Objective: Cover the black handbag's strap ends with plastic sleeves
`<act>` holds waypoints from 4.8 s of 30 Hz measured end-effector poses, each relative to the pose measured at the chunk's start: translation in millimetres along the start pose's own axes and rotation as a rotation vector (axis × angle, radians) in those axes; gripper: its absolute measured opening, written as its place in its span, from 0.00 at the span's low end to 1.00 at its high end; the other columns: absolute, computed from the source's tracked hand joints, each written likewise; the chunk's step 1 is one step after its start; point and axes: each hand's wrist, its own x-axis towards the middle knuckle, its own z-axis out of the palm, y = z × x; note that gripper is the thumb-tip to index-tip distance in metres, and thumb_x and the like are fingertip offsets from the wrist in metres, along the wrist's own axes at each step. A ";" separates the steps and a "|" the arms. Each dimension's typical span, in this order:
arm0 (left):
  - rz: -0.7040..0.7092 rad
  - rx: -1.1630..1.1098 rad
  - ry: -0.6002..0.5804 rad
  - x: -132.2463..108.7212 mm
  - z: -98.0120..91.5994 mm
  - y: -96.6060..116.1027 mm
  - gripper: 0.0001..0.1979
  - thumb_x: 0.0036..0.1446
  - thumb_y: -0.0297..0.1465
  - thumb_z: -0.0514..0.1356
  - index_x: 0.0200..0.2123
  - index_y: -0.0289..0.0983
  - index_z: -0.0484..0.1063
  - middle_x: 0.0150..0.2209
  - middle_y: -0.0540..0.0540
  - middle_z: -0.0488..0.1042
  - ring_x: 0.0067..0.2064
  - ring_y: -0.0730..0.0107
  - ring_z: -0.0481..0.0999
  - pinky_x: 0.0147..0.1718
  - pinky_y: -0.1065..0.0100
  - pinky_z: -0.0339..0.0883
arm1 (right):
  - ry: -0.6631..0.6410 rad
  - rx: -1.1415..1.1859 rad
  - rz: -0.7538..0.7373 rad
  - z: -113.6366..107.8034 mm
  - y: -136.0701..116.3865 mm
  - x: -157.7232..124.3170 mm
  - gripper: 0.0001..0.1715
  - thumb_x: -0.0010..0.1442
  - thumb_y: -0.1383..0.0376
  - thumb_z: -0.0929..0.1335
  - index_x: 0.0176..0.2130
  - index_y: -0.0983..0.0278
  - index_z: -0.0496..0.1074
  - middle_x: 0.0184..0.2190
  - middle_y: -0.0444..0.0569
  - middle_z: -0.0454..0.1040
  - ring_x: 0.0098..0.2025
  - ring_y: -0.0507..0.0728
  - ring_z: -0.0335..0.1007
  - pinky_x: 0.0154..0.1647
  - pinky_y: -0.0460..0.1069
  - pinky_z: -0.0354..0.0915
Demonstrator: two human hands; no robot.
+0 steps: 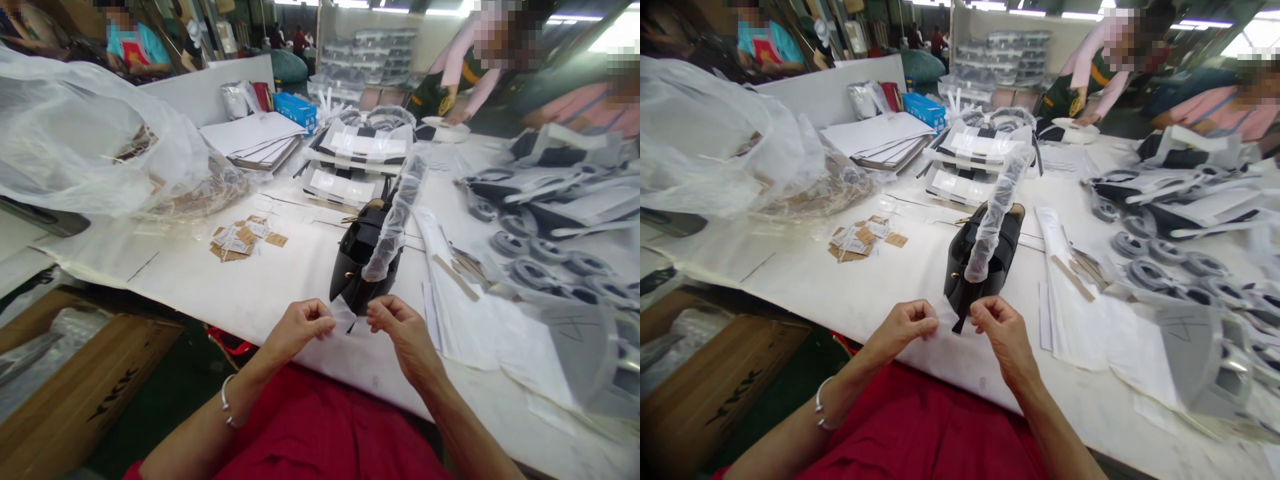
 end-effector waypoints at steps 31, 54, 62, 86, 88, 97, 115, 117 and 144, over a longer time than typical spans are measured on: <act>-0.014 0.289 -0.384 -11.7 7.6 28.8 0.09 0.61 0.35 0.58 0.34 0.35 0.72 0.28 0.49 0.79 0.32 0.70 0.77 0.34 0.72 0.65 | -0.085 -0.308 -0.346 13.4 -2.8 -24.0 0.11 0.56 0.57 0.73 0.38 0.60 0.79 0.35 0.48 0.78 0.34 0.56 0.73 0.36 0.49 0.70; -0.061 0.128 0.102 -13.1 -11.8 3.3 0.12 0.48 0.39 0.65 0.25 0.34 0.74 0.23 0.50 0.74 0.25 0.74 0.68 0.27 0.72 0.61 | 0.029 -0.437 -0.027 -4.5 34.9 -8.4 0.22 0.56 0.48 0.71 0.41 0.62 0.78 0.32 0.48 0.78 0.31 0.57 0.72 0.36 0.50 0.66; 0.042 0.353 0.169 -28.9 -34.1 -7.7 0.10 0.50 0.37 0.65 0.26 0.36 0.77 0.24 0.51 0.75 0.27 0.74 0.69 0.29 0.73 0.59 | -0.093 -0.157 0.110 22.2 30.7 -10.0 0.23 0.50 0.47 0.75 0.27 0.63 0.70 0.21 0.47 0.75 0.26 0.57 0.73 0.29 0.49 0.68; 0.104 0.329 0.165 -45.9 -38.5 -22.8 0.08 0.49 0.36 0.66 0.26 0.37 0.77 0.24 0.51 0.76 0.26 0.73 0.70 0.28 0.72 0.62 | -0.036 0.070 -0.060 44.0 9.7 -30.3 0.14 0.52 0.55 0.75 0.32 0.63 0.77 0.27 0.45 0.75 0.30 0.53 0.68 0.32 0.46 0.64; 0.077 0.304 0.190 -45.8 -37.4 -24.7 0.09 0.47 0.37 0.66 0.25 0.37 0.77 0.23 0.51 0.75 0.26 0.72 0.69 0.28 0.72 0.62 | -0.044 0.067 -0.062 42.0 13.4 -29.7 0.14 0.52 0.55 0.75 0.33 0.63 0.78 0.30 0.46 0.76 0.33 0.54 0.68 0.34 0.47 0.64; 0.071 0.245 0.261 -49.6 -35.3 -26.5 0.08 0.45 0.36 0.66 0.24 0.37 0.76 0.22 0.50 0.75 0.26 0.72 0.69 0.29 0.72 0.63 | -0.027 0.026 -0.067 39.1 18.0 -28.5 0.13 0.54 0.55 0.74 0.34 0.62 0.78 0.32 0.46 0.76 0.36 0.56 0.68 0.39 0.48 0.63; 0.087 -0.081 0.187 -8.5 26.1 -10.0 0.12 0.56 0.38 0.62 0.32 0.35 0.69 0.30 0.45 0.79 0.30 0.69 0.76 0.28 0.71 0.70 | -0.057 0.013 0.045 -0.4 19.6 -19.9 0.28 0.60 0.45 0.69 0.48 0.64 0.77 0.43 0.53 0.79 0.43 0.60 0.73 0.46 0.55 0.69; 0.097 -0.115 0.163 -4.6 27.6 -10.2 0.14 0.57 0.41 0.62 0.34 0.35 0.68 0.31 0.45 0.78 0.31 0.68 0.77 0.27 0.71 0.71 | -0.090 0.058 0.081 -4.6 19.7 -20.1 0.28 0.59 0.46 0.70 0.47 0.64 0.77 0.41 0.53 0.79 0.40 0.59 0.74 0.42 0.54 0.71; 0.157 0.030 0.241 30.7 45.7 6.6 0.14 0.63 0.41 0.54 0.30 0.38 0.64 0.24 0.54 0.69 0.24 0.75 0.71 0.25 0.73 0.67 | -0.003 0.023 0.122 -22.7 13.8 -10.1 0.29 0.48 0.49 0.77 0.44 0.64 0.78 0.39 0.55 0.81 0.43 0.62 0.77 0.51 0.58 0.70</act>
